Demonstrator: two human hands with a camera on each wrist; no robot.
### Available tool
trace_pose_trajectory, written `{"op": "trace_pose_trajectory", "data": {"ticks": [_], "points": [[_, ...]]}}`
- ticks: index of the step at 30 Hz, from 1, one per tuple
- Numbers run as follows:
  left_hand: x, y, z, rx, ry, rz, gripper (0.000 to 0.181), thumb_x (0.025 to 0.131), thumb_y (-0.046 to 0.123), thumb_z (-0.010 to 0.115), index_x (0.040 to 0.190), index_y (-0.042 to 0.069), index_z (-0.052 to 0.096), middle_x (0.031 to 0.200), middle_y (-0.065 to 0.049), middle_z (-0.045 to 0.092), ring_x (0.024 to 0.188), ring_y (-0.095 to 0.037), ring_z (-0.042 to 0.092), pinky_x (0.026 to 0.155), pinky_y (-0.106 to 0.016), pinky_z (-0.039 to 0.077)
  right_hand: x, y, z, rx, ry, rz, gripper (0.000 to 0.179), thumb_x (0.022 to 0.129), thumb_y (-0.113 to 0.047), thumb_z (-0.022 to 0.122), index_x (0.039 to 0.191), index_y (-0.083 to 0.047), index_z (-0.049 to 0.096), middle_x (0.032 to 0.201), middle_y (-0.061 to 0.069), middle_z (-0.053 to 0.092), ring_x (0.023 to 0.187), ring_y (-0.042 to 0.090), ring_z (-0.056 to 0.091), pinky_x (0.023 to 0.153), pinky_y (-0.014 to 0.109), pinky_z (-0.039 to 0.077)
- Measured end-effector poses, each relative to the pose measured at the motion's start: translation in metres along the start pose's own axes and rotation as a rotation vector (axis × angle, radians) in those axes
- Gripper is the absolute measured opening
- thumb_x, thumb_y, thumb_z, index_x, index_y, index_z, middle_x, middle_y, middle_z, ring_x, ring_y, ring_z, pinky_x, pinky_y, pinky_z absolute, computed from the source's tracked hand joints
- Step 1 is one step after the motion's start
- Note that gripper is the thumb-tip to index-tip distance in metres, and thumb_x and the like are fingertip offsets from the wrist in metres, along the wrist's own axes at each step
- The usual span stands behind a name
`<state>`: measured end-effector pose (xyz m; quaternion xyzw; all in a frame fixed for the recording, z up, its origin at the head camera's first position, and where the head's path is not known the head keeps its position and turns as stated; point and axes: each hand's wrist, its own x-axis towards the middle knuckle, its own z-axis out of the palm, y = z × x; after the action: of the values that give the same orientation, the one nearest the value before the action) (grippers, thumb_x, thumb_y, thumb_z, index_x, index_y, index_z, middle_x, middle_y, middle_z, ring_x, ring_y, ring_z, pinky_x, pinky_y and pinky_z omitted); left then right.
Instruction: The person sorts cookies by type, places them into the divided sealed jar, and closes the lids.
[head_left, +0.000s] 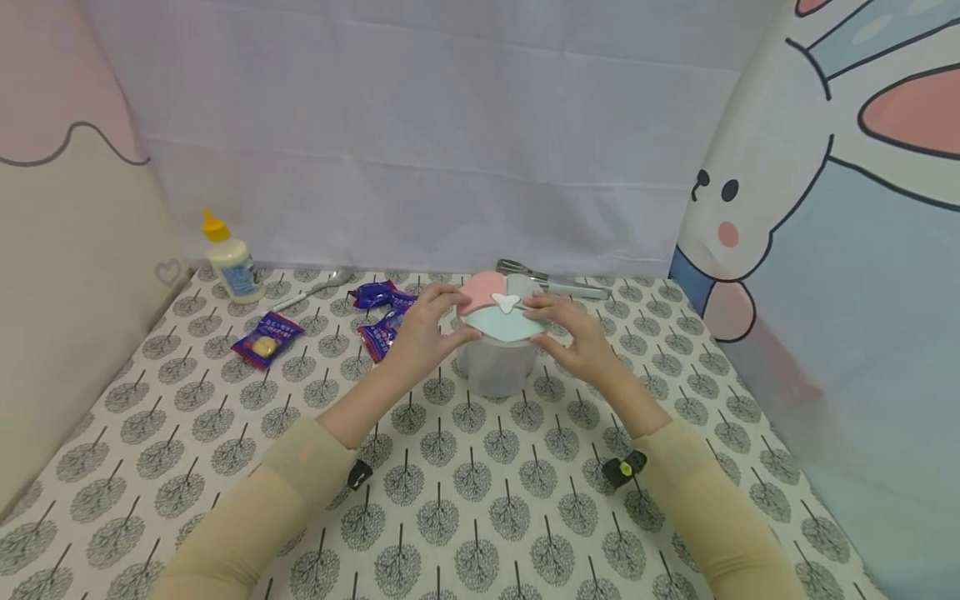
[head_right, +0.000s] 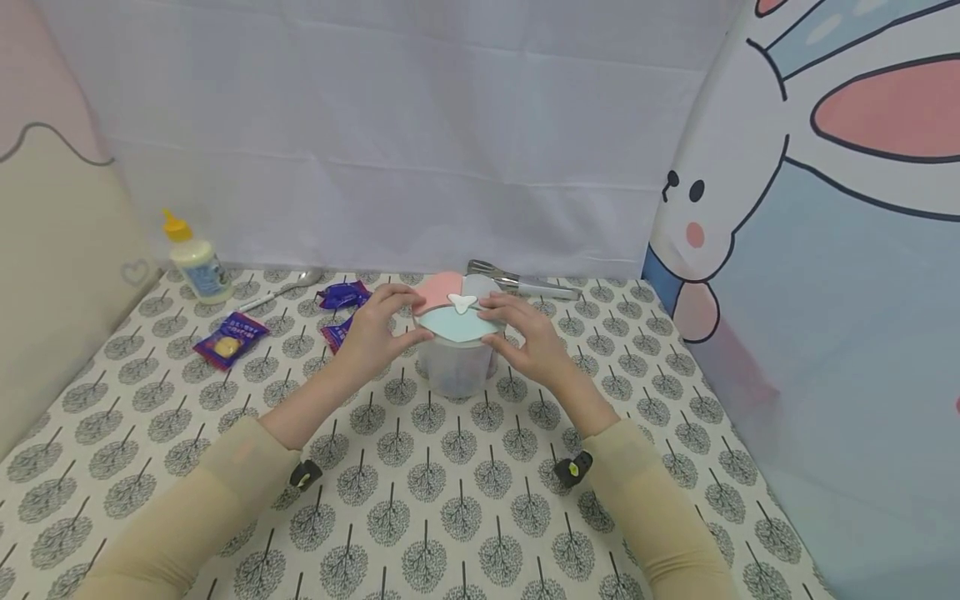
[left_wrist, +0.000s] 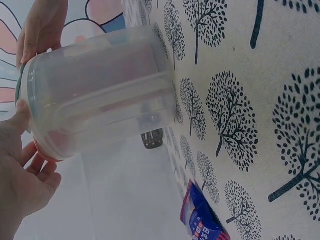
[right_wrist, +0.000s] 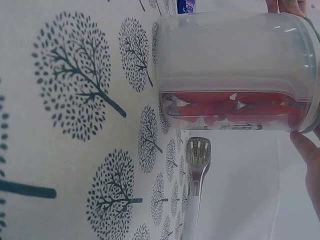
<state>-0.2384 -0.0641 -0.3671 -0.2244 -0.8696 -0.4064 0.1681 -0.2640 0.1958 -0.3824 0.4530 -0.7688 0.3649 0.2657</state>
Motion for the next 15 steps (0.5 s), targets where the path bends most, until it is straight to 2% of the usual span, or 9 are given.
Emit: {"op": "trace_pose_trajectory", "data": {"ticks": [6,11,15], "points": [[0.0,0.0,-0.001,0.001,-0.011,-0.011,0.051,0.076,0.028,0.077,0.118,0.005,0.061,0.124,-0.006,0.053,0.116,-0.024,0.052,0.104,-0.038,0.044,0.005,-0.001,0.0,-0.042,0.041,0.049,0.042,0.097,-0.04,0.049,0.109,-0.004,0.066,0.115,0.015,0.065,0.116,0.031,0.057,0.106,0.041,0.042],[0.001,0.0,0.0,0.003,-0.021,-0.016,0.051,0.075,0.029,0.077,0.117,0.006,0.061,0.123,-0.005,0.053,0.115,-0.023,0.053,0.103,-0.038,0.044,0.011,-0.003,-0.001,-0.086,0.075,0.121,0.046,0.098,-0.042,0.044,0.104,-0.003,0.068,0.107,0.014,0.069,0.106,0.03,0.063,0.093,0.04,0.052],[0.001,0.001,-0.001,0.0,-0.023,-0.02,0.05,0.076,0.029,0.077,0.117,0.005,0.061,0.124,-0.006,0.053,0.115,-0.024,0.052,0.104,-0.039,0.043,0.018,-0.005,-0.002,-0.145,0.071,0.234,0.044,0.099,-0.038,0.044,0.098,-0.002,0.068,0.099,0.015,0.07,0.094,0.03,0.066,0.085,0.042,0.054]]}}
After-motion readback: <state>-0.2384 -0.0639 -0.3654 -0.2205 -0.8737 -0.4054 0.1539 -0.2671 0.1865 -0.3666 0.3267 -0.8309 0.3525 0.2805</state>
